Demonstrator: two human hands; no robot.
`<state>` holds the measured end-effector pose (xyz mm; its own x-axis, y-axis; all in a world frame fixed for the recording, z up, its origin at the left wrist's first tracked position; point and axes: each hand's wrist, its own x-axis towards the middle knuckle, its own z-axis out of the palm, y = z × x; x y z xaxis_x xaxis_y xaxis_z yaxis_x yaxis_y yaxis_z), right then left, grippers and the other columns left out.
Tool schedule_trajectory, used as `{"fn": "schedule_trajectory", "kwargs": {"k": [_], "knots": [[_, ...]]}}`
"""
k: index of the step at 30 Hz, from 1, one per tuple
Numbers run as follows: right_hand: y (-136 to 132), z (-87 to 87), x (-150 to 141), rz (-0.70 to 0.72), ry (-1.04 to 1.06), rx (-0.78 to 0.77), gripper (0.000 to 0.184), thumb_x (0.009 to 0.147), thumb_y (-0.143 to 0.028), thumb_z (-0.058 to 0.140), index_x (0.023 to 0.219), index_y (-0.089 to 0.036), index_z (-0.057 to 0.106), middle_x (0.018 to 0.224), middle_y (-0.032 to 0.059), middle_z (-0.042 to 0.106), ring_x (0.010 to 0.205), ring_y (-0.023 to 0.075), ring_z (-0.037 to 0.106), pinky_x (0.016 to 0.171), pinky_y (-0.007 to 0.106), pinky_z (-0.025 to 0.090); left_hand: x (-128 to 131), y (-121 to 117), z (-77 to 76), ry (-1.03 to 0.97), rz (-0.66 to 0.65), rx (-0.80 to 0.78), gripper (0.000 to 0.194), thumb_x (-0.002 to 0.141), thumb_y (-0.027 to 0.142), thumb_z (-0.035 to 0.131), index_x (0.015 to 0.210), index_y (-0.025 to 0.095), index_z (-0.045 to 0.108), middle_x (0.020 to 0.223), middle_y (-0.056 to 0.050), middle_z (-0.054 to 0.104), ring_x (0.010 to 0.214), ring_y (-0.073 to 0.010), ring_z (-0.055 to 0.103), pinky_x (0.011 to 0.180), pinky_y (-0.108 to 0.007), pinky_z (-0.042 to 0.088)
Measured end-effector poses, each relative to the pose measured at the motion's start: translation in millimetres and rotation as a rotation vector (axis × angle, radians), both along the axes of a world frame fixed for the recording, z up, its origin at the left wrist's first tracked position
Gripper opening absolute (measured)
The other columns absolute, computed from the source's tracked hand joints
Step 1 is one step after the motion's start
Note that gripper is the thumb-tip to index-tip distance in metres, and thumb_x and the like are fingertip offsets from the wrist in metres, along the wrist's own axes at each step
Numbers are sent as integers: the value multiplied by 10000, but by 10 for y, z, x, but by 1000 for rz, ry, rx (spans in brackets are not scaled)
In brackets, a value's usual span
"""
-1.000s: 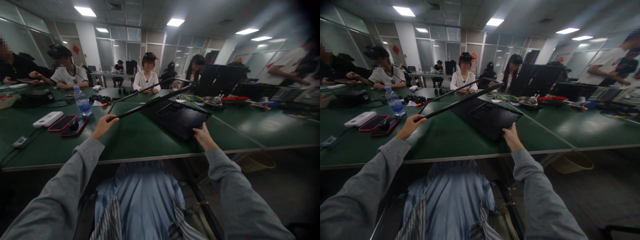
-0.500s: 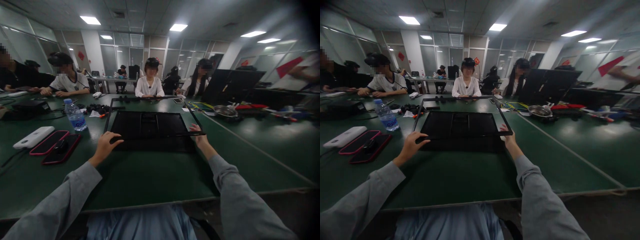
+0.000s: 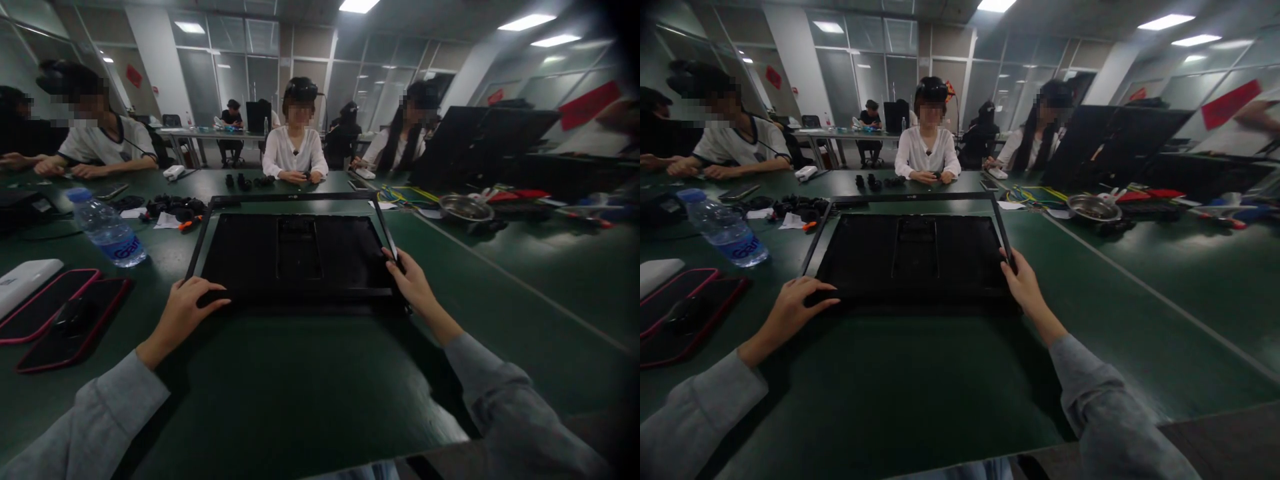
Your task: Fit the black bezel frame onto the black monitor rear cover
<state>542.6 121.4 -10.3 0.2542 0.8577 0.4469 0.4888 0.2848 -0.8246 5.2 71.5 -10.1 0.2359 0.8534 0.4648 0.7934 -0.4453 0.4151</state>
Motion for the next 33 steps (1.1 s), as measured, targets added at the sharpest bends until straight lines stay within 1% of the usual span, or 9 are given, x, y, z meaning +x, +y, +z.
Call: {"fn": "schedule_trajectory", "kwargs": {"k": [4,9,11,15,18,21,25,28,33], "knots": [[-15,-64,28,-1,-44,-6,476,829,-373,645,1296,-283,640,1382,50,662,1359,273,568,1234,519,341,-13,21,-66,18,1,-39,316,831,626,692,1053,404,732,1089,-54,759,1061,-340,674,1083,-624,342],[-44,-157,95,-40,-181,-14,553,902,-399,588,1445,-303,549,1467,49,604,1382,293,547,1225,558,347,-19,15,-89,74,-33,-67,315,863,600,681,1089,383,714,1123,-44,757,1101,-317,664,1100,-618,312],[-47,-205,126,-55,-220,-23,574,928,-416,562,1485,-290,514,1481,62,592,1383,300,546,1217,561,358,-16,6,-74,109,-48,-67,331,881,601,666,1103,359,711,1120,-47,758,1100,-302,663,1114,-606,295],[-32,-302,168,-64,-267,-31,581,947,-442,534,1486,-225,515,1467,108,600,1366,317,557,1202,557,380,2,-19,-13,204,-80,-61,345,900,585,665,1100,310,721,1099,-45,760,1095,-283,664,1137,-598,238],[-22,-351,181,-44,-264,-37,562,952,-435,523,1472,-223,528,1451,108,612,1350,308,571,1194,533,400,22,-37,44,236,-94,-53,343,912,582,655,1089,297,727,1103,-50,759,1106,-282,657,1140,-587,217],[-12,-378,201,-34,-266,-45,553,951,-424,521,1468,-228,532,1455,104,609,1348,304,574,1194,526,404,41,-46,82,255,-101,-59,351,921,593,637,1089,298,728,1115,-52,758,1104,-284,655,1133,-579,213],[9,-399,235,-37,-278,-84,557,942,-416,522,1466,-227,536,1461,107,605,1347,308,575,1187,534,411,50,-36,79,266,-110,-61,367,927,601,624,1103,296,726,1120,-59,758,1094,-278,654,1098,-551,247],[19,-403,246,-60,-300,-100,569,931,-433,538,1457,-216,547,1438,121,620,1324,317,594,1163,531,440,46,-25,65,275,-123,-61,382,933,600,611,1137,296,720,1132,-68,757,1097,-278,649,1066,-533,276],[35,-392,241,-72,-311,-127,581,915,-414,540,1443,-173,547,1388,157,648,1270,332,630,1141,548,456,40,-27,81,302,-159,-79,452,893,638,645,1190,303,705,1162,-67,745,1089,-285,649,1026,-512,302]]}}
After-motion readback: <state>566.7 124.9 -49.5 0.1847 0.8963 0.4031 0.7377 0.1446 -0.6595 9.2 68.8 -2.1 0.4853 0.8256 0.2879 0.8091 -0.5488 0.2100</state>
